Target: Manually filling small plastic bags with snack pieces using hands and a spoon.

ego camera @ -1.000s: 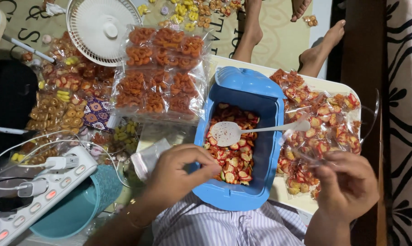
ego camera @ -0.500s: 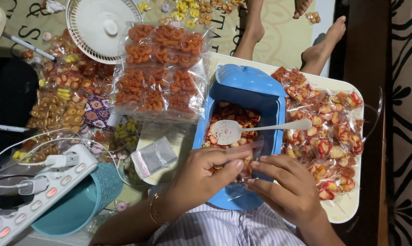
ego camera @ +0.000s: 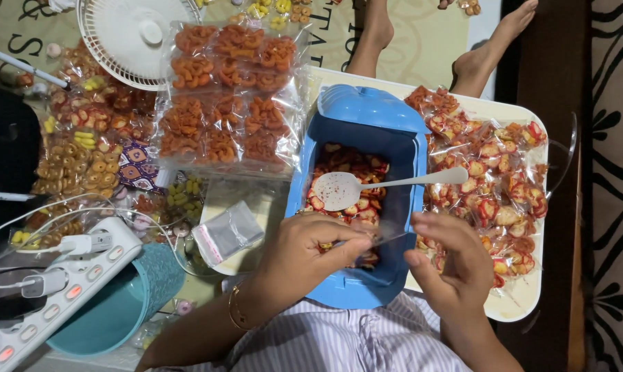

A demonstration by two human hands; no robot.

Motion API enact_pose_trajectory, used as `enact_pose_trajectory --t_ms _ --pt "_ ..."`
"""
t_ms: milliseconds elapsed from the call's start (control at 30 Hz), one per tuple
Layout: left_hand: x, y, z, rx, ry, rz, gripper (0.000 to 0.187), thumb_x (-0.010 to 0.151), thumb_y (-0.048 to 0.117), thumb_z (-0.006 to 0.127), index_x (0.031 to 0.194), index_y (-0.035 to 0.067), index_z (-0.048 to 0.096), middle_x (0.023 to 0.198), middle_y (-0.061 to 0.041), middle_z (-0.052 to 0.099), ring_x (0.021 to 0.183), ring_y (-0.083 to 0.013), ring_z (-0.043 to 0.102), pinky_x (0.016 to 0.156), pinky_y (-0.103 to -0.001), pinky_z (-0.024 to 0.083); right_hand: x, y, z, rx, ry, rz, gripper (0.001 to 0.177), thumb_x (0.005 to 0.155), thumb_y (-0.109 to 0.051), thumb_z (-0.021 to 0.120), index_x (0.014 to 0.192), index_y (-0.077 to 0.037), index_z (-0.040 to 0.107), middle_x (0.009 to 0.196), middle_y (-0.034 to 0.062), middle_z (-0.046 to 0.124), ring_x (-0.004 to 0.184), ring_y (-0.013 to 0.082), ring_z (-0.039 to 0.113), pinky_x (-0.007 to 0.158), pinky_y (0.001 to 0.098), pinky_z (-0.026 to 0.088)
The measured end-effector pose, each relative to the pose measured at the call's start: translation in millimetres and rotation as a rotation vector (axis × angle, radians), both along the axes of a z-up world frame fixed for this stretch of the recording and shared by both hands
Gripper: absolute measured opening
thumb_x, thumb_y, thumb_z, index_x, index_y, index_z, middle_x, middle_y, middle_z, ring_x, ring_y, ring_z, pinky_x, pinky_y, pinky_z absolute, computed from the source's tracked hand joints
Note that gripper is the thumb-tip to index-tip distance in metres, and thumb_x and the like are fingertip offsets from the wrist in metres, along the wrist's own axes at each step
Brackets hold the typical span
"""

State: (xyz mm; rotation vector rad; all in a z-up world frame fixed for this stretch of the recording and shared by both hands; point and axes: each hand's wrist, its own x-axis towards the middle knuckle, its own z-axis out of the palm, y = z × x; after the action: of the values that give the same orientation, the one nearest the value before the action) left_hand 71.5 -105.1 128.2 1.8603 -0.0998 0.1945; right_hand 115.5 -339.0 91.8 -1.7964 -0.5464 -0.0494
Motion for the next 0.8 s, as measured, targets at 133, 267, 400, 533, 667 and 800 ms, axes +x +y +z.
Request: enact_pose_trajectory --t_ms 133,267,400,533,667,800 --pt "-0.7 -2.5 -5.7 -0.006 0.021 -0.031 0.014 0.080 0.018 0.082 0.078 0.005 0.078 0.075 -0.002 0.077 0.067 -0.0131 0.066 0.061 -0.025 0.053 5.1 8.0 -4.3 0.126 0.268 0.099 0.061 0.081 0.005 0.071 0.138 -0.001 0.051 0.131 0.0198 0.066 0.119 0.0267 0.067 0.109 0.0397 0.054" --pt "-0.5 -2.0 -2.6 -0.037 0.009 -0.030 0.014 0.076 0.016 0.085 0.086 0.007 0.081 0.080 -0.003 0.079 0.065 -0.0111 0.067 0.058 -0.023 0.052 5.6 12.0 -4.8 0.081 0.250 0.152 0.049 0.083 0.001 0.072 0.130 -0.002 0.058 0.126 0.0169 0.067 0.114 0.0244 0.067 0.102 0.0365 0.055" --pt "-1.2 -3.0 1.0 0.054 -0.061 0.031 0.019 0.074 0.018 0.087 0.087 0.007 0.080 0.082 -0.003 0.079 0.068 -0.0126 0.069 0.061 -0.024 0.055 6.4 9.9 -0.6 -0.136 -0.033 0.089 0.020 0.080 -0.007 0.080 0.098 -0.005 0.074 0.117 0.0123 0.065 0.109 0.0223 0.065 0.092 0.0327 0.053" --pt "-0.9 -2.5 2.8 0.096 -0.096 0.046 0.020 0.073 0.020 0.088 0.085 0.007 0.080 0.085 -0.002 0.080 0.071 -0.0133 0.071 0.064 -0.025 0.056 5.2 3.7 0.2 -0.193 -0.107 0.078 0.016 0.077 -0.006 0.081 0.092 -0.010 0.077 0.114 0.0085 0.059 0.108 0.0203 0.061 0.081 0.0289 0.050" --pt "-0.7 -3.4 5.2 0.248 -0.215 0.039 0.014 0.079 0.020 0.083 0.085 0.008 0.079 0.086 -0.001 0.079 0.075 -0.0151 0.072 0.067 -0.028 0.054 4.9 12.1 20.5 -0.472 -0.379 0.086 0.024 0.074 -0.018 0.085 0.098 -0.016 0.081 0.100 0.0054 0.054 0.099 0.0227 0.052 0.089 0.0366 0.045" --pt "-3.0 -5.0 -1.9 0.418 -0.307 0.027 0.011 0.086 0.021 0.077 0.091 0.011 0.079 0.089 0.000 0.075 0.078 -0.0146 0.067 0.069 -0.029 0.050 9.7 19.5 22.2 -0.543 -0.358 0.163 0.021 0.081 -0.026 0.081 0.097 -0.014 0.082 0.112 0.0116 0.062 0.097 0.0251 0.053 0.079 0.0343 0.046"
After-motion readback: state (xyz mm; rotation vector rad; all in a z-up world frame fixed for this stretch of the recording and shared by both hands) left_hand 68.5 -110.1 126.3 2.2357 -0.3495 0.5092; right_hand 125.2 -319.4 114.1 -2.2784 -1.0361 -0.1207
